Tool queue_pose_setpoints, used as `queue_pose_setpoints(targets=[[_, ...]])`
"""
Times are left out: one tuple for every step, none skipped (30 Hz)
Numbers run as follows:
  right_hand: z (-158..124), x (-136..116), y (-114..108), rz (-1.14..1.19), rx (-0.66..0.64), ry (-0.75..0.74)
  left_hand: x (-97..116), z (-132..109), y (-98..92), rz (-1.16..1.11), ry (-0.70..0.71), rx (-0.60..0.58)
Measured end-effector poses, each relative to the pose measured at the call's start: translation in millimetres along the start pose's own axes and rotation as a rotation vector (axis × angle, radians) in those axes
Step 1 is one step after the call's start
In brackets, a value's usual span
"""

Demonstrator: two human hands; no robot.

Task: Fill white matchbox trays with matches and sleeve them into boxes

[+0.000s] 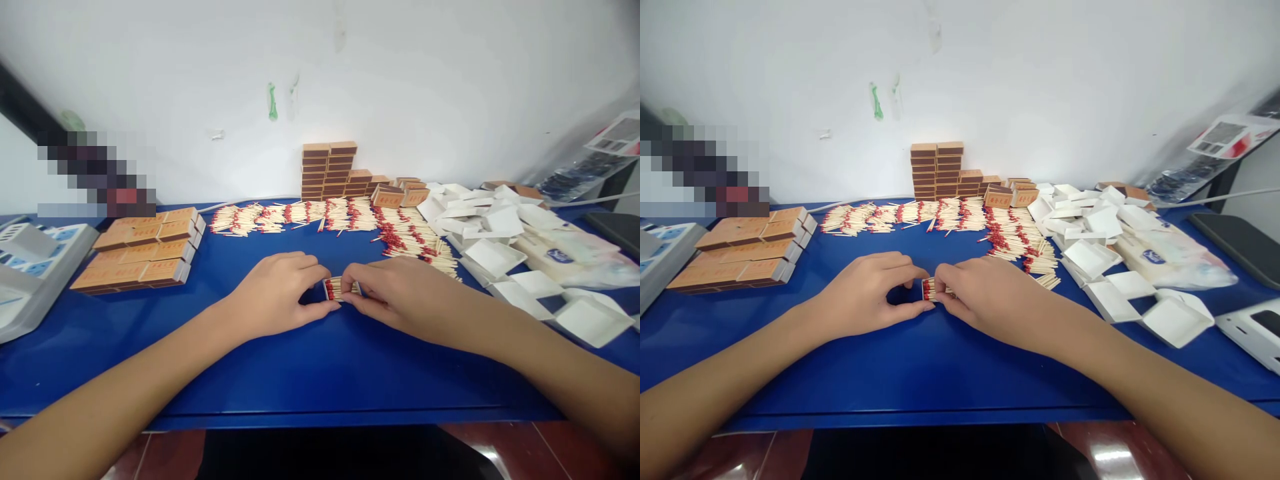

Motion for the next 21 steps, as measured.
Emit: queue_pose_setpoints(targets=[[-0.3, 0.1, -0.2, -0.002, -0.002, 0.0, 0.1, 0.2, 0.1, -0.004, -0.001, 0.0], [-0.6, 0.1, -0.6, -0.003, 0.0, -0.002, 0.2, 0.4, 0.1, -0.007, -0.003, -0.001], [-0.7, 0.2, -1.4, -0.003, 0.007, -0.002, 0.3, 0.5, 0.1, -0.008, -0.005, -0.001], [-0.8, 0.1, -2.3, -0.004, 0.016, -0.002, 0.4, 0.6, 0.0, -0.01, -0.008, 0.0], [-0.7, -0.2, -3.1, -0.005, 0.023, -0.001, 0.5, 0.6, -0.1, -0.01, -0.008, 0.0], [-0.6, -0.5, -3.7, -0.006, 0.028, 0.001, 0.5, 0.6, -0.2, -0.009, -0.008, 0.001], [-0.5, -1.0, -4.2, -0.003, 0.027, 0.005, 0.4, 0.5, -0.2, -0.008, -0.005, 0.001], [-0.3, -1.4, -4.6, 0.004, 0.023, 0.007, 0.4, 0.3, -0.2, -0.007, -0.002, 0.004], [-0.1, -1.3, -5.2, 0.01, 0.016, 0.009, 0.2, 0.1, -0.3, -0.007, 0.001, 0.006], [0.0, -0.6, -6.2, 0.015, 0.012, 0.01, 0.0, -0.1, -0.3, -0.007, 0.001, 0.006], [0.0, 1.2, -8.0, 0.015, 0.012, 0.015, -0.2, -0.4, -0.5, -0.01, 0.001, 0.007], [-0.2, 4.6, -10.8, 0.014, 0.016, 0.023, -0.4, -0.7, -0.8, -0.015, 0.001, 0.008], [-0.6, 9.6, -14.5, 0.009, 0.028, 0.036, -0.6, -1.1, -1.1, -0.022, 0.0, 0.008], [-1.4, 16.6, -19.1, 0.001, 0.046, 0.057, -0.9, -1.5, -1.6, -0.027, -0.003, 0.005], [-2.6, 25.2, -24.4, -0.006, 0.072, 0.083, -1.1, -2.0, -2.0, -0.03, -0.008, 0.001], [-4.1, 35.2, -30.0, -0.026, 0.107, 0.117, -1.4, -2.6, -2.5, -0.031, -0.013, -0.003], [-6.0, 46.1, -35.0, -0.054, 0.126, 0.162, -1.7, -3.1, -3.0, -0.029, -0.017, -0.006], [-8.1, 57.1, -39.1, -0.083, 0.126, 0.21, -1.9, -3.7, -3.5, -0.026, -0.021, -0.008], [-10.1, 67.3, -41.4, -0.106, 0.085, 0.248, -2.1, -4.2, -4.0, -0.022, -0.023, -0.008], [-11.8, 76.1, -42.5, -0.119, 0.042, 0.277, -2.3, -4.8, -4.4, -0.02, -0.022, -0.008], [-13.1, 82.9, -42.6, -0.118, 0.005, 0.294, -2.4, -5.2, -4.7, -0.018, -0.021, -0.007]])
Point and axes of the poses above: each hand's wrist, its own z-axis towards the middle knuckle, its own y-axis out of the palm, x = y × z, the point moved 2 cm from there along z, towards the middle knuckle, and after that the axes turned 3 degrees about -y, right-handed, at the moved point
